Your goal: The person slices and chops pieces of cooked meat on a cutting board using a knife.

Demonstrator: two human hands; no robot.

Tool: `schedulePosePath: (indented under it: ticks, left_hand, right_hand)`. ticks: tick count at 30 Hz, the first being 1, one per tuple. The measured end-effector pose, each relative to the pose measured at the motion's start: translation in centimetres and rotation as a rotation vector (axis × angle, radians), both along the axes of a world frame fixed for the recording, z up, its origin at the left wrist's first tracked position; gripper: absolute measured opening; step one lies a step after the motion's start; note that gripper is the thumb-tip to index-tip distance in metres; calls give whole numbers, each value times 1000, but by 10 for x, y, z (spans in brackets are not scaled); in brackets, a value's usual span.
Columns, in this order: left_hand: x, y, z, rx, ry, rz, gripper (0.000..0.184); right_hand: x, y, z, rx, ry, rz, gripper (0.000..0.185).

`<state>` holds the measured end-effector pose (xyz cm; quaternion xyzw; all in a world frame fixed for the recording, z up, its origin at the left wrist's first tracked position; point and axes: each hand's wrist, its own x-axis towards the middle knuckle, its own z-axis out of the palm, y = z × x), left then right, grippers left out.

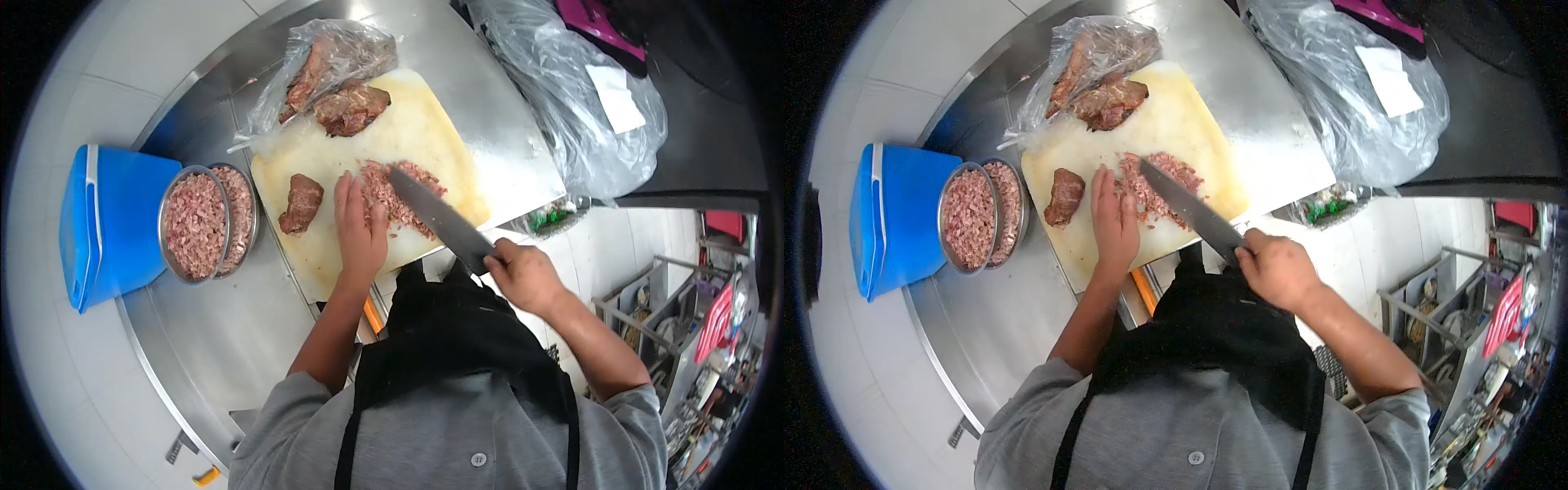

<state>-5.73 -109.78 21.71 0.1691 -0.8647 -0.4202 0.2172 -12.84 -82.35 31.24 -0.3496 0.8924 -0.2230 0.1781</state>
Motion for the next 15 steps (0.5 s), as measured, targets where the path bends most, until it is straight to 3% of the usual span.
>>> schedulePosePath:
  ticks: [2,3,5,7,9,11,15]
  left_hand:
    - [2,5,20,-315,117,28,60]
    - [1,5,33,-331,121,59,60]
    - [0,-1,50,-356,36,-154,71]
    - [-3,12,55,-391,-57,-120,74]
    - [-7,12,47,-420,-147,-83,76]
    - [-14,-1,18,-169,-318,-52,77]
    - [-4,-23,-8,-287,-270,43,76]
  right_hand:
    - [1,-4,8,18,187,75,11]
    - [-6,-3,13,-19,285,114,12]
    - [-14,0,14,-38,344,140,12]
    - [-23,11,18,-71,408,182,13]
    - [-33,20,26,-102,462,276,12]
    - [-32,38,28,-114,466,282,14]
    - [-45,62,30,-59,402,269,15]
